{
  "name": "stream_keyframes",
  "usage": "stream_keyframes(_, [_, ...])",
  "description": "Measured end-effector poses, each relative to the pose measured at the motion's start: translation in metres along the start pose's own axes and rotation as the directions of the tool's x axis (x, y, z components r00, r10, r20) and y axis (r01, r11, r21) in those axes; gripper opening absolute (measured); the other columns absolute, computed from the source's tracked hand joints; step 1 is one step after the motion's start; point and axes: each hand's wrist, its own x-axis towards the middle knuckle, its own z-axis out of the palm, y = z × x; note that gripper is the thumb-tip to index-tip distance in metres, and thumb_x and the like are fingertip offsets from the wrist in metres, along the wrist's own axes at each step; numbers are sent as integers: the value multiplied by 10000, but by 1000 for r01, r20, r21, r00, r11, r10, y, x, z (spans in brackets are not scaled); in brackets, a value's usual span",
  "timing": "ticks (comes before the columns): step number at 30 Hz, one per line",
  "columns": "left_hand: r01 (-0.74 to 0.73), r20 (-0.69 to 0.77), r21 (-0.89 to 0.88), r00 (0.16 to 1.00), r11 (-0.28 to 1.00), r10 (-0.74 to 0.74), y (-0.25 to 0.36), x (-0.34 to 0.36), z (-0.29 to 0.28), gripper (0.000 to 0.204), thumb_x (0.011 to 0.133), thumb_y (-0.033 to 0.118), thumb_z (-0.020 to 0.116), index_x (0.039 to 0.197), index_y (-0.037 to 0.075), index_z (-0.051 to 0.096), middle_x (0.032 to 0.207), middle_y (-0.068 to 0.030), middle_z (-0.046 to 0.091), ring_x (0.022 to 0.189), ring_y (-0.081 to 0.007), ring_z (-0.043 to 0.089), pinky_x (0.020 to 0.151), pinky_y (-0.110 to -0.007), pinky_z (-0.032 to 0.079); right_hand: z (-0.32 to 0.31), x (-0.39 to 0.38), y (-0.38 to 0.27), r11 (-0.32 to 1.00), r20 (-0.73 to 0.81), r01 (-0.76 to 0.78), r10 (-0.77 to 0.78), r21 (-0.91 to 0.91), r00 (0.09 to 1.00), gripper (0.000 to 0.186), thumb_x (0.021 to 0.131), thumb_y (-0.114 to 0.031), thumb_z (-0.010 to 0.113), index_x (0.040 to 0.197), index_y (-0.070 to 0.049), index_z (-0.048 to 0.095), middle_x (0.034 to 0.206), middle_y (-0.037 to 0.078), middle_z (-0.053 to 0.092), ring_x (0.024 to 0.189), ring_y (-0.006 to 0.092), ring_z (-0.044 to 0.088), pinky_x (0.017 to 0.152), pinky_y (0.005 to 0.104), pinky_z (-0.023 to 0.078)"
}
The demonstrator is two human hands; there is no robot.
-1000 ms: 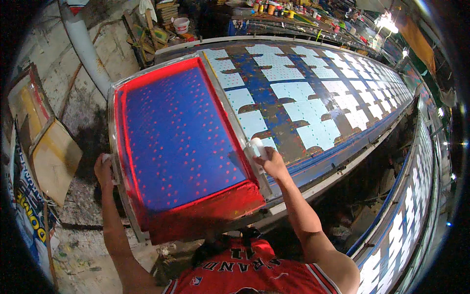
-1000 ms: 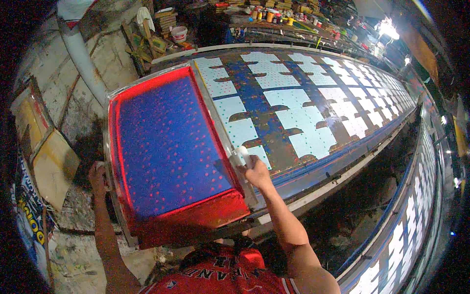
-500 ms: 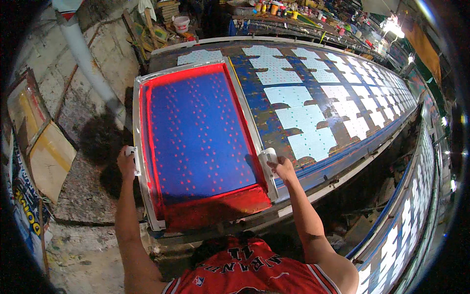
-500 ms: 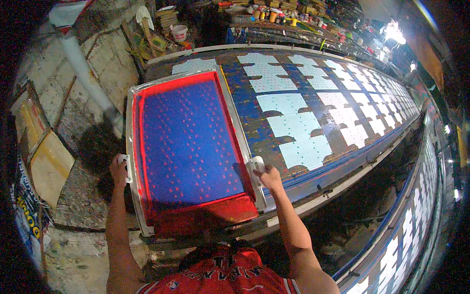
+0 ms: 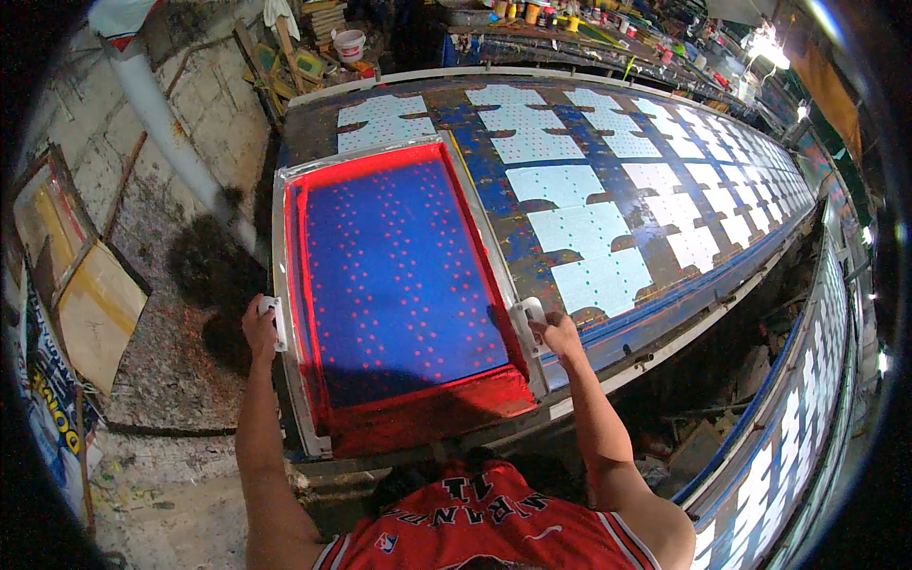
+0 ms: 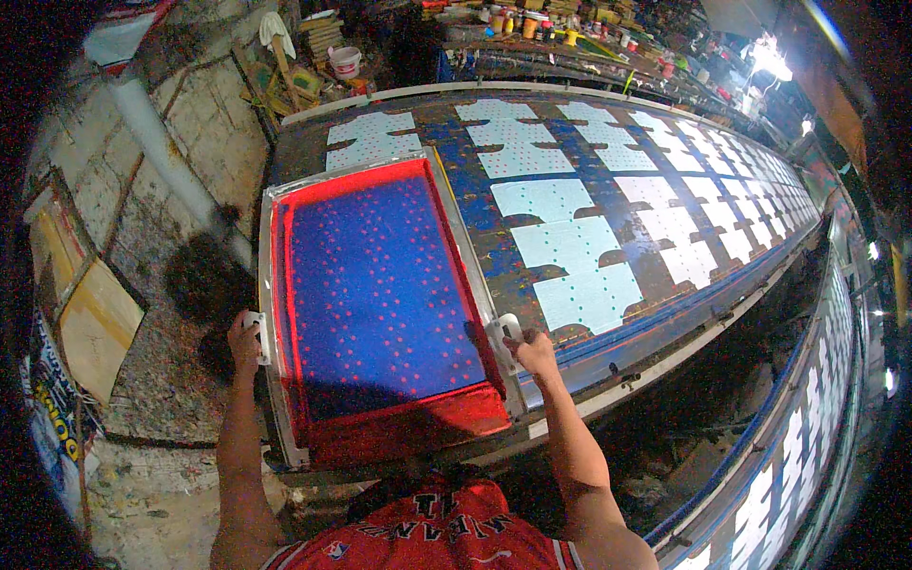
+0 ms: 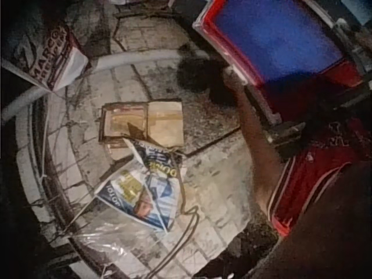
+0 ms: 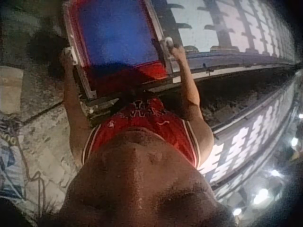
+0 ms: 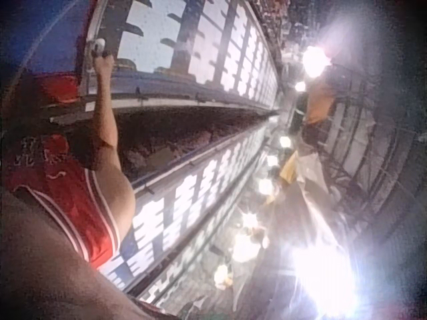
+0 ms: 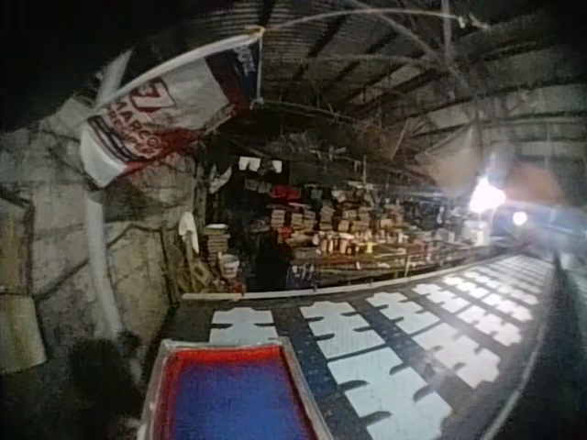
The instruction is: The person uses a squeegee to pull red ink across a screen printing frame, transferring the pattern onto white paper sheets arranged on a flatbed. The person repeatedly repositions the frame and repeats the squeegee stroke to print multiple sheets.
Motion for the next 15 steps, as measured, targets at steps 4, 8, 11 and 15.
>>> stream_keyframes(4, [0, -35, 49, 999, 999, 2, -8, 5, 4, 526, 839, -35, 643, 1361, 19, 618, 1096, -160, 693, 631, -213, 629, 525, -353, 493, -8, 5, 5, 996, 38, -5, 8, -91, 999, 368, 828, -301, 789, 980, 32, 748, 737, 121, 721, 679, 191, 676, 651, 366, 511])
stream_keyframes(8, [-43, -30, 62, 999, 997, 45, -23, 11, 10, 515, 833, -14, 668, 1345, 20, 631, 1157, -177, 694, 808, -274, 686, 664, -374, 546, -14, 7, 13, 999, 18, 33, -32, -28, 999, 330, 836, -266, 786, 938, 44, 735, 729, 110, 713, 665, 179, 665, 628, 356, 502])
stream_keyframes(11, [10, -25, 94, 1000, 996, -7, -29, 14, 16, 509, 832, 13, 677, 1339, 33, 640, 1229, -190, 685, 1065, -316, 677, 903, -398, 532, -19, 7, 16, 999, 9, 18, -18, -36, 1000, 316, 847, -235, 782, 942, 60, 723, 739, 107, 713, 659, 174, 660, 614, 345, 499])
stream_keyframes(15, [66, -10, 72, 998, 995, -65, -40, 23, 20, 525, 816, -3, 676, 1338, 38, 641, 1258, -194, 676, 1153, -315, 647, 999, -392, 492, -23, 3, 19, 999, 11, 46, -46, 27, 999, 325, 859, -211, 775, 982, 83, 712, 764, 120, 718, 656, 172, 661, 608, 340, 506])
